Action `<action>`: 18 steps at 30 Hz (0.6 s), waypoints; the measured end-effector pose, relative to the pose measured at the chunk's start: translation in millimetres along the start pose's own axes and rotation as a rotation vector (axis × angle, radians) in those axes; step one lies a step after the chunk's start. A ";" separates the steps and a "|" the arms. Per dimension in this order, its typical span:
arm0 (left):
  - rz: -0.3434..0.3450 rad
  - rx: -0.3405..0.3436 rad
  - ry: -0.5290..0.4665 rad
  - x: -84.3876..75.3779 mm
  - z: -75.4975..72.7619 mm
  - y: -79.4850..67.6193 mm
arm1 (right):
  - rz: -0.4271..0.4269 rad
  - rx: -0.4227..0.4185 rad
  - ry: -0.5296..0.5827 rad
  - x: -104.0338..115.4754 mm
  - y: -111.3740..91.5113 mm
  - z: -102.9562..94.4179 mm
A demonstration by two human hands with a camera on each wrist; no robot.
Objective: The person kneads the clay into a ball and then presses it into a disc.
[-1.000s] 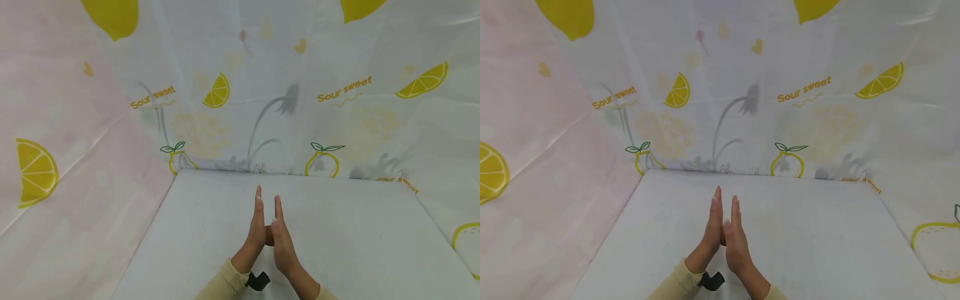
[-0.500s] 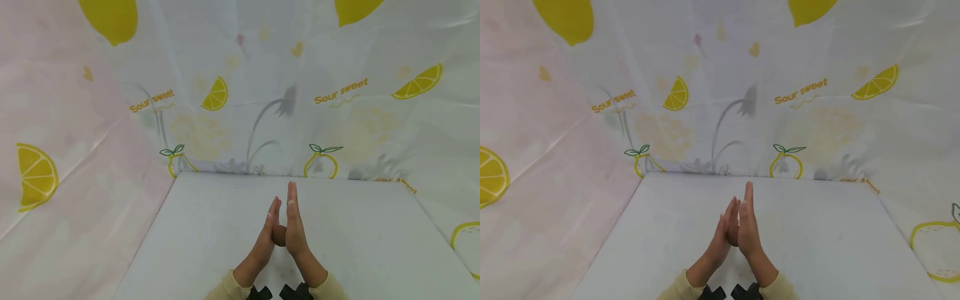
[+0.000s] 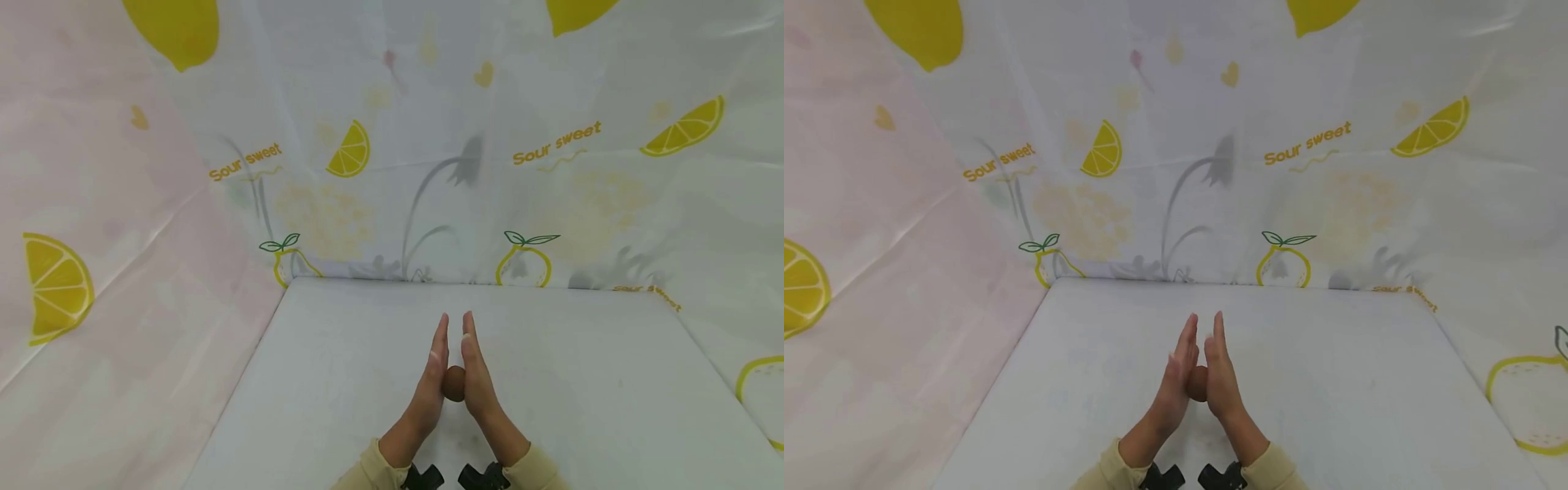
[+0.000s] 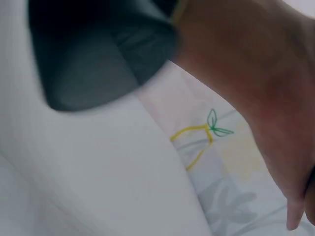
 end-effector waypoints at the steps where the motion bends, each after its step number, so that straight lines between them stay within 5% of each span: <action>1: 0.005 -0.021 0.009 0.1 -2.0 1.2 | 0.002 0.005 0.005 -0.6 -2.9 2.4; 10: -0.039 -0.253 0.139 10.4 -21.1 16.9 | -0.105 0.018 -0.022 21.1 -28.0 18.8; 18: -0.122 -0.293 0.147 17.7 -26.1 17.5 | -0.203 -0.004 -0.001 50.9 -32.8 17.3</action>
Point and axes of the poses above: each hand's wrist, its own y-axis towards the middle knuckle, its own z-axis out of the palm, x = y × z, the point moved 8 cm from there along y, towards the middle knuckle, and after that the axes turned 13 degrees about -x, right-handed, at the moved point
